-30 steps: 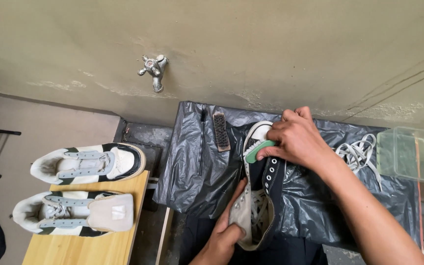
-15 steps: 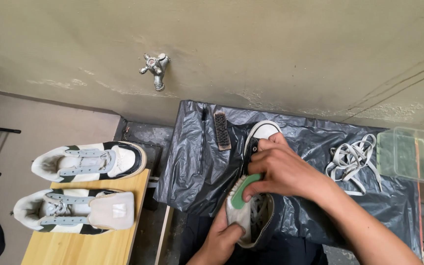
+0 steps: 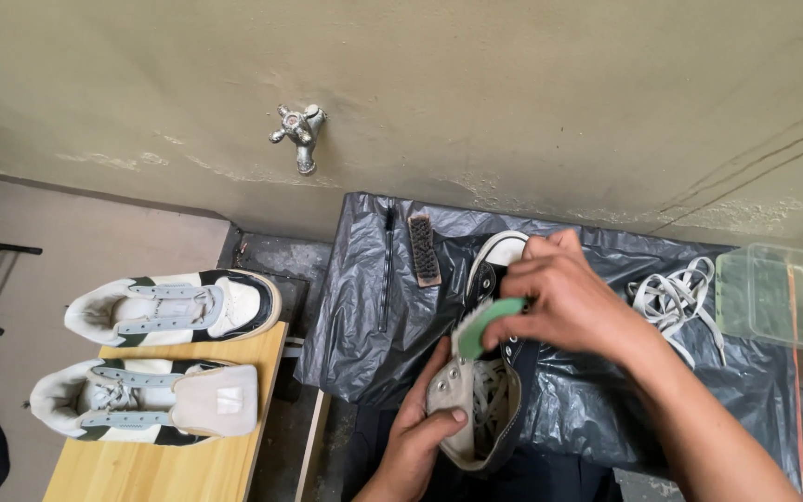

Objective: The person scrubs the exterior and interior of a black high-top sneaker using a green brush. The shoe is held in the left hand while the right hand applies the brush to the canvas and rubber parts. The person rotates the shoe to clean different areas, including the toe, sides, and inside lining.

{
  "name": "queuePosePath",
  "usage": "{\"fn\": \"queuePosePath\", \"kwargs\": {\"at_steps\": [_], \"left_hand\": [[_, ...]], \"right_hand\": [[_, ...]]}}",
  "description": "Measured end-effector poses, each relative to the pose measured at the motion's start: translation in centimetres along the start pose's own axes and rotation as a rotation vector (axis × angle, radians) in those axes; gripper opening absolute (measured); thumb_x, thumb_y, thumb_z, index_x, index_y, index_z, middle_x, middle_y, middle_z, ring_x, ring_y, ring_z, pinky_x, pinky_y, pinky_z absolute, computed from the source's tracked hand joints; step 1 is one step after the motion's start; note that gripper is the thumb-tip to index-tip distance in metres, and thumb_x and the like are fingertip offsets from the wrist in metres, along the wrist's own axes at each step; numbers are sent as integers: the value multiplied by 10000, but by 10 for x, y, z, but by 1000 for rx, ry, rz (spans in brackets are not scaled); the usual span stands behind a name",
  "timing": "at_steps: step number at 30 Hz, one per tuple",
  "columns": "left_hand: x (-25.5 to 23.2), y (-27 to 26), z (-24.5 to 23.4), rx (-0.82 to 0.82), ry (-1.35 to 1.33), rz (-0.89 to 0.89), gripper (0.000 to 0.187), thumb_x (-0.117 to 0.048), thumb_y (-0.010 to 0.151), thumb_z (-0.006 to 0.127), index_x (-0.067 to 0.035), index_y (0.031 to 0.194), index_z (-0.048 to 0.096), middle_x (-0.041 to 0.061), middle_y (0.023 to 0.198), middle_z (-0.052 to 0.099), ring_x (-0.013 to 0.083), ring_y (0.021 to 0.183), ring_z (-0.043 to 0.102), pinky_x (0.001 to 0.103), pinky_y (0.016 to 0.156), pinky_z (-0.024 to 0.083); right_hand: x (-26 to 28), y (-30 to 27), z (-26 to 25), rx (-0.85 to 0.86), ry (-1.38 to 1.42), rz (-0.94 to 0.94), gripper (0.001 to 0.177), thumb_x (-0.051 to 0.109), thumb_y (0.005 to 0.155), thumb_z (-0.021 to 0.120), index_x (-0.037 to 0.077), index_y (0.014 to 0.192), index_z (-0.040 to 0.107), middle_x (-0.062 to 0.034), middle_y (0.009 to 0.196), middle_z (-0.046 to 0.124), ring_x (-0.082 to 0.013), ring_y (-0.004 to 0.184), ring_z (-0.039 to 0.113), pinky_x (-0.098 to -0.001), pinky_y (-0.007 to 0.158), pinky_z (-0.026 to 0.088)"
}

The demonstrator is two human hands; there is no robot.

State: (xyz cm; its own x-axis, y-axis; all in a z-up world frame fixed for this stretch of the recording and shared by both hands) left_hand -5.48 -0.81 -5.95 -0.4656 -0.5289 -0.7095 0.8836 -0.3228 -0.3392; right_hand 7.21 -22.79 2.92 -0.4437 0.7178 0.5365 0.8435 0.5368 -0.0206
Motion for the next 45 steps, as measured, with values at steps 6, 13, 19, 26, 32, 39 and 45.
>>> {"fn": "queuePosePath", "kwargs": {"at_steps": [6,13,19,26,32,39,45], "left_hand": [[-17,-1,3,246,233,67,886,-9,859,579,-87,1637,162,93,1701,243,203,1530,298,333,1227,170],[-37,3,2,286,448,41,880,9,791,470,-56,1624,193,120,1685,269,207,1534,288,328,1225,190],[-34,0,10,350,459,10,868,8,783,431,-69,1616,200,101,1721,168,248,1595,120,408,1279,98],[-34,-12,22,194,350,97,755,-179,941,563,-90,1612,229,111,1699,262,259,1570,247,438,1253,213],[-55,-33,25,115,761,383,618,-372,971,650,-57,1471,468,180,1669,305,326,1560,277,495,1218,299],[-97,-13,41,166,1229,695,153,-198,943,681,-104,1000,787,148,1410,647,411,1471,419,548,1110,449],[-130,14,74,414,1669,260,370,-378,1004,557,-100,1101,781,183,1640,316,427,1572,40,608,1217,118]], "right_hand": [[37,-4,11,234,-92,-171,496,750,740,712,257,681,710,123,636,576,-135,765,400,-356,829,285],[-12,8,18,150,-123,-93,477,742,669,744,271,620,677,141,604,542,-129,763,379,-342,824,280],[-57,12,24,-106,-361,25,529,764,681,630,241,622,682,120,585,669,-174,767,416,-363,807,274],[-37,-43,2,-324,-520,152,465,656,880,610,208,916,725,62,837,737,-255,856,564,-436,797,362],[-130,-194,-25,-637,-181,789,257,262,1130,654,13,1182,693,-194,925,679,-334,788,601,-461,686,454],[-279,-272,5,-473,-422,1092,302,283,1059,676,24,1111,822,-271,965,793,-443,877,745,-499,752,585],[-230,-238,-14,-664,17,1124,244,101,1155,618,-134,1150,681,-333,555,553,-432,317,503,-536,234,371]]}}
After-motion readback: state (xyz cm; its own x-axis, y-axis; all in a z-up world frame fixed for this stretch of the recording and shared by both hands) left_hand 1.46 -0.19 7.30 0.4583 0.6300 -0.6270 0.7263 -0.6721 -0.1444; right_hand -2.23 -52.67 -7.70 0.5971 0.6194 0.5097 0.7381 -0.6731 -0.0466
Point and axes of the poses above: each hand's wrist, its own y-axis towards the middle knuckle, its own z-axis out of the palm, x = y × z, the point moved 1 cm from there along y, towards the middle knuckle
